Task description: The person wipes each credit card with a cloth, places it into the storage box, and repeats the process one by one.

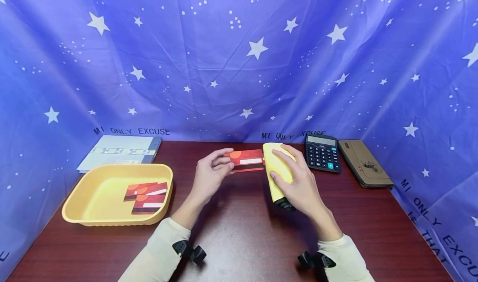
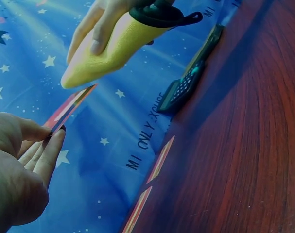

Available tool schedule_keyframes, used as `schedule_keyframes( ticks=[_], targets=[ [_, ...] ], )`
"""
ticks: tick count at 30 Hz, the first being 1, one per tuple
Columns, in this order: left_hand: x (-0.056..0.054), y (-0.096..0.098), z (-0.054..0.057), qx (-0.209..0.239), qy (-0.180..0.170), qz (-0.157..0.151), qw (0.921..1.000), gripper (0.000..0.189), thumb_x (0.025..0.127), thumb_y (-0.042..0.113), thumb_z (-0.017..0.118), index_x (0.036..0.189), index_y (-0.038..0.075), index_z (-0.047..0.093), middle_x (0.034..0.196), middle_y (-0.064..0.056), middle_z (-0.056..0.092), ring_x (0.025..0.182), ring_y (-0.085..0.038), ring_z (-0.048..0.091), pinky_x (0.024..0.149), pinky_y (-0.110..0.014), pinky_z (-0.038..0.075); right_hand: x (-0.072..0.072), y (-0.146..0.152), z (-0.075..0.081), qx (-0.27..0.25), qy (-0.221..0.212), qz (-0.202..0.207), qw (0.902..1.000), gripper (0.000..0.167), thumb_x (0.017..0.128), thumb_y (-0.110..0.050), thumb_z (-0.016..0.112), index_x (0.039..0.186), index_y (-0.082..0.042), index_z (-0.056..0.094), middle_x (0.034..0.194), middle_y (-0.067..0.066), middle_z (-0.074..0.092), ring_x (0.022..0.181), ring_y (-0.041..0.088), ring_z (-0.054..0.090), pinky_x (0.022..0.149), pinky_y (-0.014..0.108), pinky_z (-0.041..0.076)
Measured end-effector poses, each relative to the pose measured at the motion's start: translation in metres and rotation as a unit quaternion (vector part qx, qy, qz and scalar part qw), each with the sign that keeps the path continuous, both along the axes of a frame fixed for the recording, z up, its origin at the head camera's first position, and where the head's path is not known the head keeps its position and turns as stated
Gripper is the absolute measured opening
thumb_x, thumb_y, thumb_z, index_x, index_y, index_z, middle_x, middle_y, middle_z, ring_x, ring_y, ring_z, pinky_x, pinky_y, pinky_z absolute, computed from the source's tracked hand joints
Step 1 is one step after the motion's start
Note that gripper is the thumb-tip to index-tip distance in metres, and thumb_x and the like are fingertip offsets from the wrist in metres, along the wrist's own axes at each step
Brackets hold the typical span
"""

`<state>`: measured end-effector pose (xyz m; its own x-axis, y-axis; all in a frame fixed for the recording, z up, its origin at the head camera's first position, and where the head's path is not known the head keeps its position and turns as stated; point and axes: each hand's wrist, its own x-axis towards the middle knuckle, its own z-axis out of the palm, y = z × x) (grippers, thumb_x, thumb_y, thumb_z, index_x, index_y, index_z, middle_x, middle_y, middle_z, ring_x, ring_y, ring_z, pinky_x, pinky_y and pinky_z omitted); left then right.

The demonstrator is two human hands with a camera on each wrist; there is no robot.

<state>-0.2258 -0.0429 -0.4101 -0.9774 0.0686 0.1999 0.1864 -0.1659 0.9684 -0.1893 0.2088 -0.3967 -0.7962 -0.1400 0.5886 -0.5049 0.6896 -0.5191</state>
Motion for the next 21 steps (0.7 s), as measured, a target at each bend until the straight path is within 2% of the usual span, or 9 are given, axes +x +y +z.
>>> schedule_keyframes(
  ticks=[7,14,21],
  targets=[
    [0.002,0.001,0.001,-0.002,-0.001,-0.005,1.0,0.046,0.088,-0.015,0.066,0.132,-0.005,0.065,0.104,-0.029,0.074,0.084,-0.01,0.075,0.082,-0.032,0.067,0.001,-0.005,-0.003,0.013,0.001,0.007,0.9999,0.058,0.085,-0.016,0.082,0.14,-0.024,0.064,0.153,0.004,0.05,0.134,0.025,0.055,0.083,0.043,0.055],
    [0.002,0.002,0.0,0.005,-0.012,-0.013,0.9998,0.043,0.088,-0.014,0.066,0.128,0.002,0.069,0.103,-0.026,0.074,0.086,-0.012,0.075,0.084,-0.032,0.067,0.001,-0.008,-0.004,0.015,-0.005,0.012,0.9998,0.059,0.085,-0.017,0.082,0.14,-0.025,0.064,0.154,0.003,0.049,0.133,0.024,0.057,0.083,0.045,0.058],
    [0.004,0.005,-0.002,0.009,-0.016,-0.028,0.9995,0.044,0.089,-0.013,0.065,0.13,0.003,0.068,0.104,-0.025,0.074,0.087,-0.011,0.074,0.086,-0.034,0.067,0.002,-0.014,-0.008,0.021,-0.008,0.024,0.9995,0.059,0.085,-0.019,0.082,0.141,-0.026,0.063,0.155,0.004,0.049,0.133,0.025,0.058,0.085,0.047,0.059]
  ],
)
